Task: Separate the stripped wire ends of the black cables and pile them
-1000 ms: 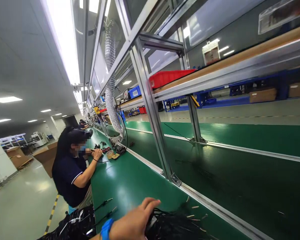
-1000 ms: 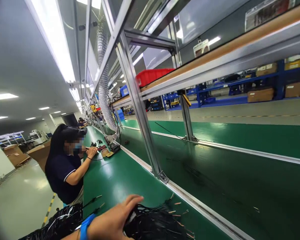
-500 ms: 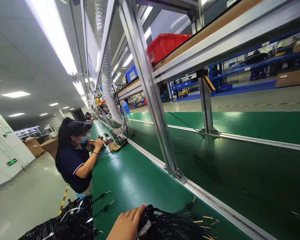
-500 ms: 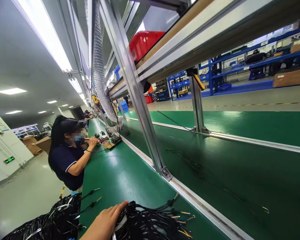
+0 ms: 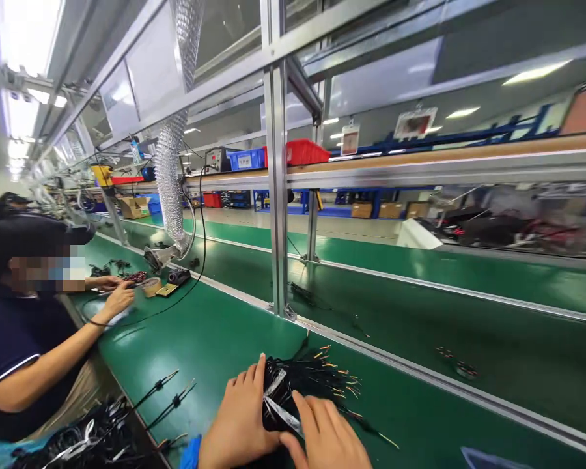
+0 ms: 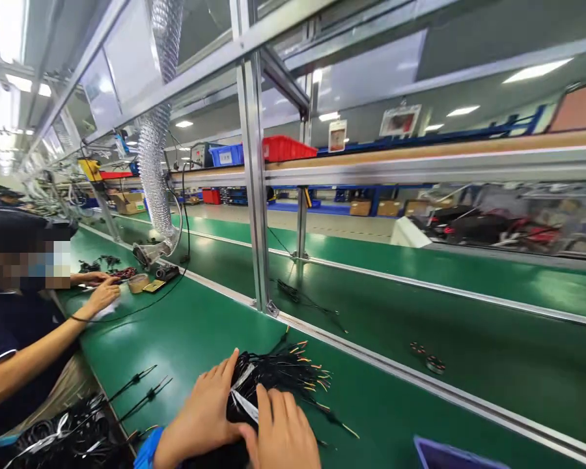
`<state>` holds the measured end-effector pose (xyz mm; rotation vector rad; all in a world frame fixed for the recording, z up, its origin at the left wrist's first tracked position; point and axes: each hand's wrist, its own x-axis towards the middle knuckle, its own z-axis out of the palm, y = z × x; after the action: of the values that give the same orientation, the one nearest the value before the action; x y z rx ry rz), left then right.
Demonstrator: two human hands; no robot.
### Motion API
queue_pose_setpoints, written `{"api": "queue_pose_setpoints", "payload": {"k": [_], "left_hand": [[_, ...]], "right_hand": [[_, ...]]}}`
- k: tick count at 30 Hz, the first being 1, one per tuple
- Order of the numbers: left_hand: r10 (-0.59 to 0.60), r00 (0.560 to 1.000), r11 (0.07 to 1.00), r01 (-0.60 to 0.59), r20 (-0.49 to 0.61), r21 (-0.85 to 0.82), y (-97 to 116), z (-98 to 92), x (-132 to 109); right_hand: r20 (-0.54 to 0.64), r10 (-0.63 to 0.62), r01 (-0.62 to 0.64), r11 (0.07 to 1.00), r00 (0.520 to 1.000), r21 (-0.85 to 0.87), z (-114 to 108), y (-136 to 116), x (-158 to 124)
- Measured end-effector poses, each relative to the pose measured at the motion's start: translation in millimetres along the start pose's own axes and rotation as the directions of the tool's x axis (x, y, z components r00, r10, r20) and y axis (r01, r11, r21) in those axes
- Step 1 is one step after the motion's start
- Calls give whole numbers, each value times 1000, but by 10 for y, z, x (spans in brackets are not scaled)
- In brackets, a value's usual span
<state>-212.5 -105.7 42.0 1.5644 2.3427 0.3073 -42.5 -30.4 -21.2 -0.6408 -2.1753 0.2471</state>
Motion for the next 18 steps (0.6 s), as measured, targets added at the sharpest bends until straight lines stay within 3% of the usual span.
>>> {"api": "queue_pose_setpoints", "payload": {"k": [3, 5, 9, 15, 18], "left_hand": [[43, 997, 999, -43, -57, 5, 9, 56, -35], [60, 993, 998, -60, -102, 2, 28, 82, -74], [67, 985, 998, -64, -161, 23, 49, 109, -134], [73, 980, 995, -59, -184, 78, 35, 150, -141], [149, 972, 982, -123, -182, 146, 98, 226, -112]], "right_hand": [[143, 83, -57, 982, 986, -178, -4, -234, 321], [135, 129, -96, 968, 982, -230, -16, -354, 480], [74, 107, -83, 958, 991, -275, -119, -468, 624], [-71, 154, -170, 893, 986, -417, -735, -151, 903], [-55, 211, -212, 856, 976, -471, -914, 108, 1138]]}}
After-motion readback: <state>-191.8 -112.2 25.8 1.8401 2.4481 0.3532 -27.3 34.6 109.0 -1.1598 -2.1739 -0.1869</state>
